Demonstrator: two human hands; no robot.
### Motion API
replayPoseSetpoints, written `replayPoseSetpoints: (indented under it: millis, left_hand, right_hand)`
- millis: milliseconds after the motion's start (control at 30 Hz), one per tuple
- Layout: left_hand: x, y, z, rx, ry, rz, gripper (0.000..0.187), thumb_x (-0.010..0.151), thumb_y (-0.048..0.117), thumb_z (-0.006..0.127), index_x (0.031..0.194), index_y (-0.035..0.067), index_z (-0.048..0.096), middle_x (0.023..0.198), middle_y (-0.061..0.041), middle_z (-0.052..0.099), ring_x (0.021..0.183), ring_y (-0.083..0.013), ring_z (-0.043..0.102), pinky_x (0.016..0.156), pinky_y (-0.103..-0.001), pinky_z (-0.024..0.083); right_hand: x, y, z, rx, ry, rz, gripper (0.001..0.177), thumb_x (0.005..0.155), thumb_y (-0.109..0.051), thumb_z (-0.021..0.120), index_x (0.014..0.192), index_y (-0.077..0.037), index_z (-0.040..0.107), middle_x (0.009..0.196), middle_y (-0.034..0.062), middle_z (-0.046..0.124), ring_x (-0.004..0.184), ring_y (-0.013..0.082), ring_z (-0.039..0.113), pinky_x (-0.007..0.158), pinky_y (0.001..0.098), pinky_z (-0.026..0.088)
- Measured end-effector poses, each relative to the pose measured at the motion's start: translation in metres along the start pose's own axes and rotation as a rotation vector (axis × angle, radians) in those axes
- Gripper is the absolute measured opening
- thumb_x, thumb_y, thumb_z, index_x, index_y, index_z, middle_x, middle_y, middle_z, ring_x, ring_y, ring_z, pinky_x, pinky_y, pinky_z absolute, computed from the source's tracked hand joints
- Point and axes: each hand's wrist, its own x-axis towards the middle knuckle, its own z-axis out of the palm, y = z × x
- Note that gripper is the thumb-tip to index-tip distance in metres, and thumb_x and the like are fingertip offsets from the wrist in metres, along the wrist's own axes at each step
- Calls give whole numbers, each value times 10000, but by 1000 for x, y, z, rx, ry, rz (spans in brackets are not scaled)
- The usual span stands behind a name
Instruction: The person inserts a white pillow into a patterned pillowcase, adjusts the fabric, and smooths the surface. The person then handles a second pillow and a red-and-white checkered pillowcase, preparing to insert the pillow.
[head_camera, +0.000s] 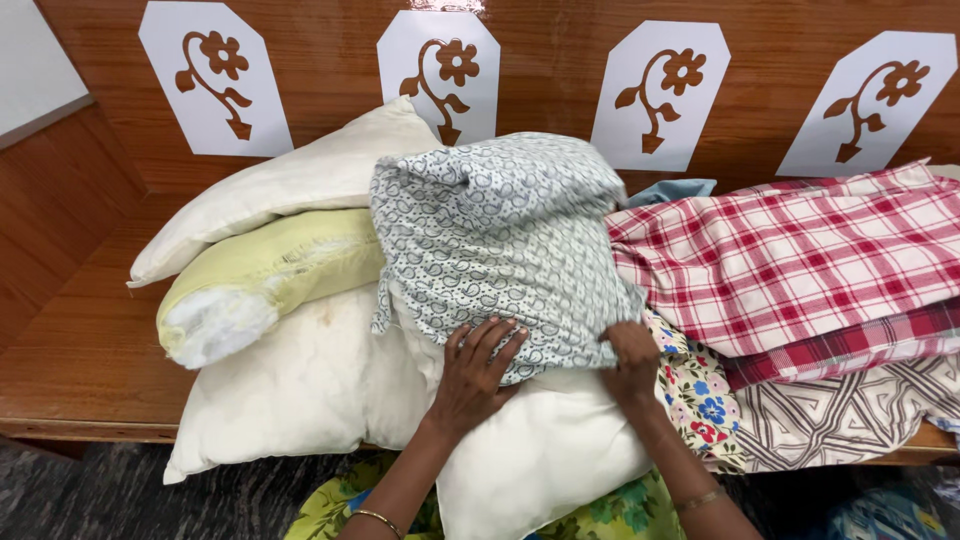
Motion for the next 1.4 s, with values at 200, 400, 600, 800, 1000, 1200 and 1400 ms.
replayPoseSetpoints:
  millis: [200, 400, 600, 800, 1000, 1200, 1400]
  left_hand:
    - [3, -3, 2, 223, -8, 18, 731, 790, 59, 694, 1477, 244, 524, 1497, -67, 521, 1462, -275, 409, 1241, -574, 249]
    - [-1, 21, 4, 92, 55, 104, 353, 874, 71, 683, 1207, 180, 725, 1187, -45, 624, 1185, -271, 536, 1081, -548, 343]
    - [0, 29, 5, -153, -236, 11, 129, 746, 8, 658, 821, 99, 710, 858, -47, 633, 865, -262, 612, 747, -396, 476]
    - [15, 27, -17, -336, -450, -171, 123, 710, 168, 649, 728, 56, 695, 742, -109, 672, 698, -338, 662, 634, -467, 517]
    - [17, 28, -7, -303, -465, -309, 323, 889, 302, 662, 671, 67, 702, 701, -140, 688, 642, -353, 668, 630, -500, 514]
    - [15, 22, 7, -303, -410, -296, 267, 830, 267, 678, 652, 70, 703, 682, -116, 695, 618, -319, 675, 622, -454, 539]
    - [15, 22, 9, -312, -349, -265, 207, 803, 232, 700, 672, 74, 728, 678, -101, 695, 611, -308, 672, 602, -439, 540]
  right_hand:
    - [-53, -19, -22, 108, -54, 103, 282, 572, 68, 542, 839, -2, 598, 790, 159, 635, 766, 391, 639, 679, 451, 517]
    - [-34, -36, -33, 51, -222, 121, 314, 558, 82, 556, 851, -17, 610, 819, 140, 621, 841, 368, 618, 751, 430, 500]
    - [14, -44, -49, 147, -625, 220, 316, 629, 62, 602, 895, -72, 707, 863, 53, 709, 878, 264, 632, 827, 393, 504]
    - [80, -31, -78, 746, -706, 296, 373, 836, -398, 774, 1068, -125, 666, 1186, 84, 679, 1155, 238, 628, 983, 401, 516]
    - [159, -28, -48, 203, -699, -147, 372, 876, -403, 757, 1203, -226, 759, 1410, 125, 588, 1257, 293, 581, 1050, 479, 440]
    - [275, -12, -4, -390, -719, -53, 637, 791, -400, 796, 1359, -192, 599, 1577, 124, 382, 1441, 380, 358, 1146, 599, 311]
    - [284, -22, 51, -162, -564, -27, 941, 874, -364, 743, 1634, -154, 230, 1682, 181, 171, 1541, 433, 147, 1169, 671, 115]
